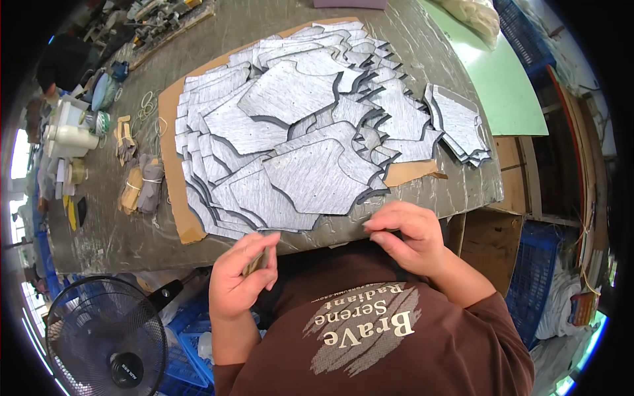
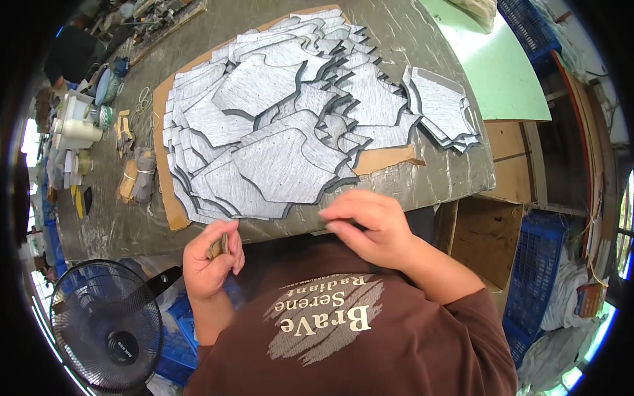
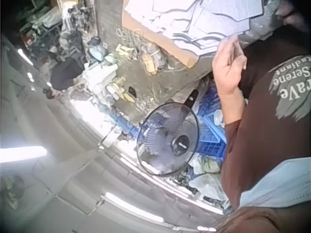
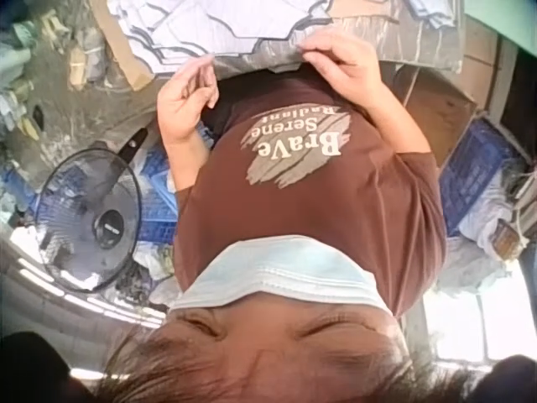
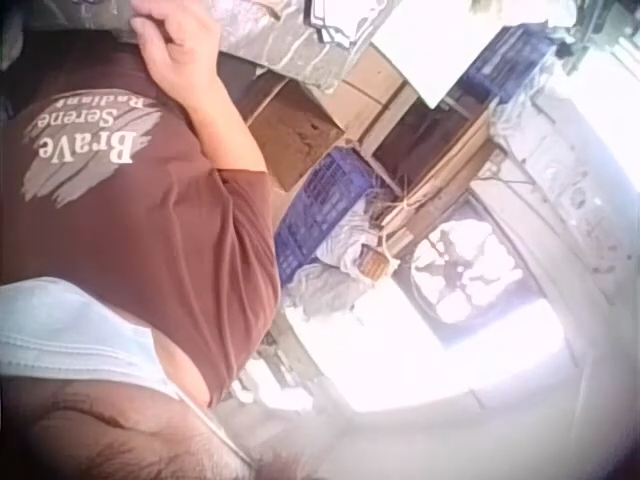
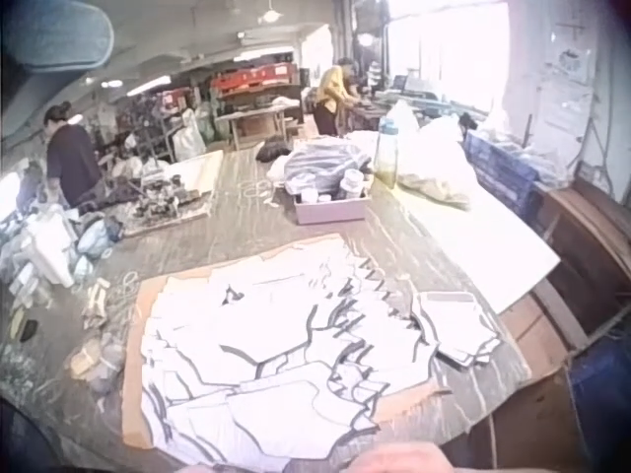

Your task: The recorder is separating and stacking small grey fabric shoe upper components from a pile using a small hand tool to assist with sorting.

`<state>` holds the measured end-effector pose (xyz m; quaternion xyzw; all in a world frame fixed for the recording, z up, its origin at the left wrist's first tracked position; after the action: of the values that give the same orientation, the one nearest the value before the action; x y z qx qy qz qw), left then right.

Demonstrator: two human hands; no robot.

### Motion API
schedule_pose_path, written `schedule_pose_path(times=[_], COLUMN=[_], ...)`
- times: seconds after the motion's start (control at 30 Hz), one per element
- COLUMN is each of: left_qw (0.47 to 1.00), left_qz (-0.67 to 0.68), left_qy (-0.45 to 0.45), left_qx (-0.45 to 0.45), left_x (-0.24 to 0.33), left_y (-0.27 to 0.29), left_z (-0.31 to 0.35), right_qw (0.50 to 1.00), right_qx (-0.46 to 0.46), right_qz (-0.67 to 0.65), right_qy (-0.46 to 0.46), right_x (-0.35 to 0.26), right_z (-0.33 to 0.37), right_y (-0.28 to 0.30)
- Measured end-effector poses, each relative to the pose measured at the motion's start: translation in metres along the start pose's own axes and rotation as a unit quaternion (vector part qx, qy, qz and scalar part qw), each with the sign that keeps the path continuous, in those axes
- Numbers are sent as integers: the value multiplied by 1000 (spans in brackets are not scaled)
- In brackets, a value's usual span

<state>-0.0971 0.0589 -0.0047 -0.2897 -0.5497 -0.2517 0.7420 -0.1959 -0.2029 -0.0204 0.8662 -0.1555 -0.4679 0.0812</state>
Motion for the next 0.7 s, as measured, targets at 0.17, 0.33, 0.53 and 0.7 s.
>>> schedule_pose_path(times=[0.17,0.33,0.53,0.7], left_qw=[961,929,924,935], left_qz=[-266,-340,-356,-328], left_qy=[-77,-147,-132,-136], left_qx=[15,14,39,-3], left_x=[28,35,34,40], left_y=[-25,-26,-22,-21], left_z=[-46,-64,-70,-74], right_qw=[981,984,988,975], right_qx=[-59,-54,-72,-68], right_qz=[-123,-116,-86,-165], right_qy=[-140,-126,-101,-129], right_x=[-5,5,14,14], right_z=[-50,-70,-80,-84], right_y=[-20,-26,-26,-25])
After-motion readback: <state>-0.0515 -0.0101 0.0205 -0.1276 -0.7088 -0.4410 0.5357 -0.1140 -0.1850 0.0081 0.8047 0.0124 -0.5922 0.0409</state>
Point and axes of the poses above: each hand's wrist, its own z-axis away from the middle knuckle, its own y-axis out of the back of the hand, x = y × z, the point moved 1 cm from there along -z, towards the middle knuckle, and after that the axes turned 12 degrees about y, right-handed, at the moved point
